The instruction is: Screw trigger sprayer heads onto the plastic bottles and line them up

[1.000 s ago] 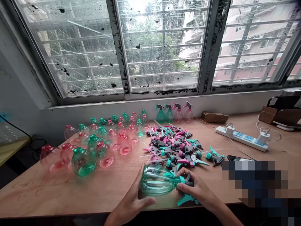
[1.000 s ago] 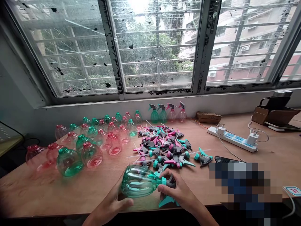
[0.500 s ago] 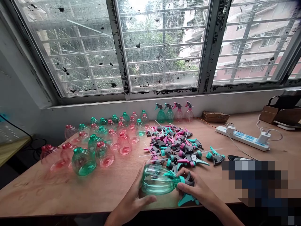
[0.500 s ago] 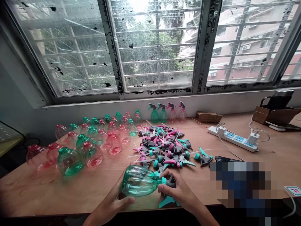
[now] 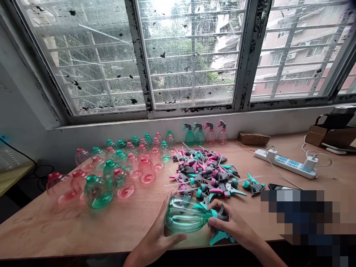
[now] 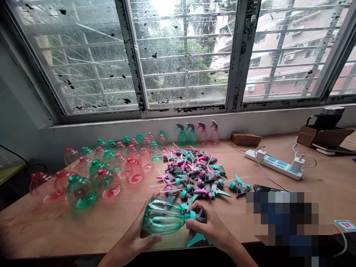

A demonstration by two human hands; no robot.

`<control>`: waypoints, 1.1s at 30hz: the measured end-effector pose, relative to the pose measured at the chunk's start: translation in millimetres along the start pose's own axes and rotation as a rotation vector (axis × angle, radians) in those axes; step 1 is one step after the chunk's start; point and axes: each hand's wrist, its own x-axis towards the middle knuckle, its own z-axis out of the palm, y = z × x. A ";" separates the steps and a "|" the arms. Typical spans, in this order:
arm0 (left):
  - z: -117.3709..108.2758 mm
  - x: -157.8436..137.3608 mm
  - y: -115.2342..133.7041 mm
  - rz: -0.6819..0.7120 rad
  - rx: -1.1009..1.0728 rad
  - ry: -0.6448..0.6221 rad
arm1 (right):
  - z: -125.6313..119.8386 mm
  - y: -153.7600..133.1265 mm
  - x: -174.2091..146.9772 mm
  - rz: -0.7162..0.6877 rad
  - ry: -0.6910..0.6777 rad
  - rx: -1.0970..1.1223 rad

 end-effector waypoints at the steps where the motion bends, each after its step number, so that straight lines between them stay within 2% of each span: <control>1: -0.3 0.4 -0.5 0.013 0.011 -0.001 | -0.1 0.1 0.1 -0.001 -0.001 0.003; 5: -0.9 1.2 -2.6 0.069 0.035 -0.004 | -0.1 0.8 0.6 0.003 0.010 0.003; 9: 0.2 -0.1 0.0 0.024 0.023 0.016 | 0.8 1.0 0.6 -0.005 0.023 0.006; 13: 0.1 0.4 2.8 0.013 -0.024 -0.018 | 0.8 0.7 1.2 -0.001 0.023 0.007; 19: -2.3 1.6 -3.3 0.059 0.068 0.005 | 0.2 0.8 1.6 -0.007 0.032 0.023; 27: -0.1 -0.6 -0.9 -0.011 -0.060 -0.005 | -0.8 2.0 1.6 -0.001 0.022 -0.023; 33: -2.3 1.1 -6.3 0.053 0.016 -0.003 | -2.1 2.6 3.3 -0.008 0.029 0.013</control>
